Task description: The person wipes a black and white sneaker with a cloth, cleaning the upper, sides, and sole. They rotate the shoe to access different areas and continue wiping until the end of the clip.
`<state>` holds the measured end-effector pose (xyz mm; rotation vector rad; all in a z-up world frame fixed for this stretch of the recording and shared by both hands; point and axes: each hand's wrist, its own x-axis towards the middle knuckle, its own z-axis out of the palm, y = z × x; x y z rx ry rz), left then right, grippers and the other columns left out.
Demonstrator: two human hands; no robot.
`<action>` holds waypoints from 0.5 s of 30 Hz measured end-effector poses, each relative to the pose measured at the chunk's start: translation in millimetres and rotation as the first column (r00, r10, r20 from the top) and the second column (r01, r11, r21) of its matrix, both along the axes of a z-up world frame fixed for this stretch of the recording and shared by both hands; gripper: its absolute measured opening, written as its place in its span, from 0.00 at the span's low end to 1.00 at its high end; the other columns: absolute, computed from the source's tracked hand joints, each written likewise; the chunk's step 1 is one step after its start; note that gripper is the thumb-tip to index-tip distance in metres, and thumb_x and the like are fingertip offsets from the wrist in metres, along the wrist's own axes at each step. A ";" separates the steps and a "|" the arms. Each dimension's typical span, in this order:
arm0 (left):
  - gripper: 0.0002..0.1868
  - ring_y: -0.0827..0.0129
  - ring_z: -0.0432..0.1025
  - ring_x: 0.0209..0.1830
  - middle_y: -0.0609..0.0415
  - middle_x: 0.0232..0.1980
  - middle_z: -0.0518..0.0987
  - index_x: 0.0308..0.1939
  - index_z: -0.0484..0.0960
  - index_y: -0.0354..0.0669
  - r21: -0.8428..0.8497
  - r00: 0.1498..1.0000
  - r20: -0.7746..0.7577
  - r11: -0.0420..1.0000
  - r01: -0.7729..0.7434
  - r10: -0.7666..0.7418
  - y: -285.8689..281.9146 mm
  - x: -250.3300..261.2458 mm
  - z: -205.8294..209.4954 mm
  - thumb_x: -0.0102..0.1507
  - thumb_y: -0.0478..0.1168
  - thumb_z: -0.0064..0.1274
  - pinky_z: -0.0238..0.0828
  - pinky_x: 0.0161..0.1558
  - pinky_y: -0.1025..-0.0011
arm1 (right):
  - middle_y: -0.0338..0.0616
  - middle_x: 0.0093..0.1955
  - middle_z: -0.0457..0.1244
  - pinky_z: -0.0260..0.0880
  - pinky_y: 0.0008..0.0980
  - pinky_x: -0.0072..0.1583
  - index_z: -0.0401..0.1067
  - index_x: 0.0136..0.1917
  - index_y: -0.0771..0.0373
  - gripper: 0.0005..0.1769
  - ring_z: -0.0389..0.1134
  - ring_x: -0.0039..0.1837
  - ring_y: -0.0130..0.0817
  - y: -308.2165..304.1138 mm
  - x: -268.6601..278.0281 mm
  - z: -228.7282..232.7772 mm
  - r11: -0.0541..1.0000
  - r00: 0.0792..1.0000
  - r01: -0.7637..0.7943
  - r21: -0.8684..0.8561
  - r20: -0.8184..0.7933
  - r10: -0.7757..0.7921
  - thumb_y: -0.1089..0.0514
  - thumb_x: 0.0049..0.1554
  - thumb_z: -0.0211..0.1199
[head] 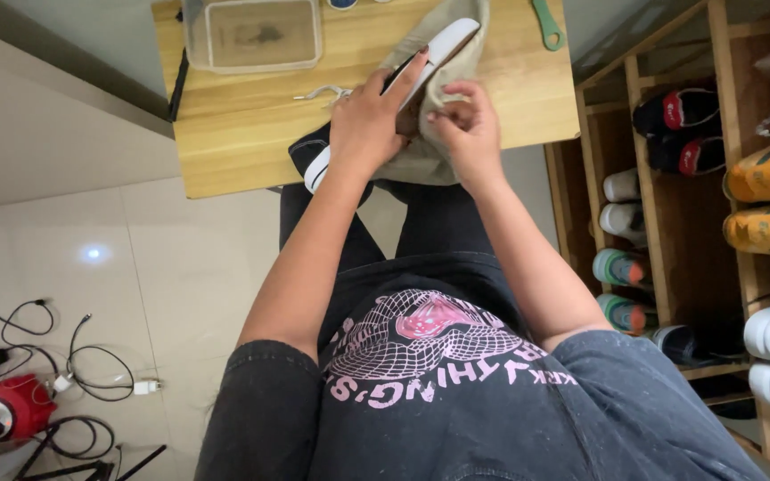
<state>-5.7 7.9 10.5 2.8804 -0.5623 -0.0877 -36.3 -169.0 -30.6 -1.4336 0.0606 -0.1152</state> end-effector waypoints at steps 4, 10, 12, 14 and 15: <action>0.55 0.45 0.76 0.49 0.44 0.66 0.72 0.80 0.42 0.75 -0.005 0.994 0.106 1.000 0.021 -0.020 1.4 -1.1 -9.1 0.60 0.44 0.65 0.74 0.39 0.48 | 0.44 0.43 0.72 0.72 0.24 0.50 0.67 0.57 0.50 0.22 0.70 0.45 0.23 14.3 5.0 -5.0 0.978 0.999 0.045 -0.206 0.031 -0.040 0.67 0.51 0.63; 0.51 0.44 0.76 0.48 0.45 0.70 0.70 0.80 0.42 0.75 -0.005 0.999 0.042 1.000 0.004 -0.003 1.3 3.5 -2.6 0.63 0.43 0.61 0.73 0.42 0.46 | 0.39 0.60 0.70 0.73 0.38 0.54 0.67 0.67 0.53 0.24 0.74 0.57 0.42 9.9 12.5 -40.7 0.626 0.939 0.230 -0.745 0.339 0.058 0.61 0.57 0.64; 0.48 0.43 0.75 0.51 0.44 0.71 0.70 0.80 0.42 0.75 -0.003 0.999 0.046 1.000 0.008 -0.008 1.1 2.7 -3.2 0.65 0.44 0.58 0.73 0.45 0.46 | 0.39 0.49 0.68 0.70 0.39 0.46 0.67 0.64 0.55 0.20 0.71 0.47 0.41 16.3 7.7 -35.8 0.548 0.924 0.254 -0.797 0.367 0.106 0.62 0.58 0.59; 0.45 0.43 0.75 0.53 0.43 0.71 0.70 0.80 0.42 0.76 -0.001 0.999 0.048 1.000 0.008 -0.008 0.2 0.8 -5.8 0.67 0.45 0.55 0.72 0.48 0.46 | 0.39 0.38 0.66 0.66 0.40 0.38 0.68 0.62 0.57 0.17 0.67 0.37 0.41 20.3 2.8 -33.6 0.466 0.908 0.277 -0.840 0.388 0.161 0.64 0.59 0.54; 0.45 0.44 0.74 0.56 0.45 0.72 0.70 0.80 0.40 0.76 0.040 0.997 0.070 0.999 0.007 -0.010 -1.5 -0.5 -7.9 0.68 0.47 0.55 0.74 0.47 0.47 | 0.38 0.38 0.67 0.67 0.39 0.40 0.65 0.64 0.57 0.19 0.68 0.37 0.41 20.2 0.5 -33.6 0.504 0.921 0.252 -0.826 0.365 0.137 0.65 0.60 0.55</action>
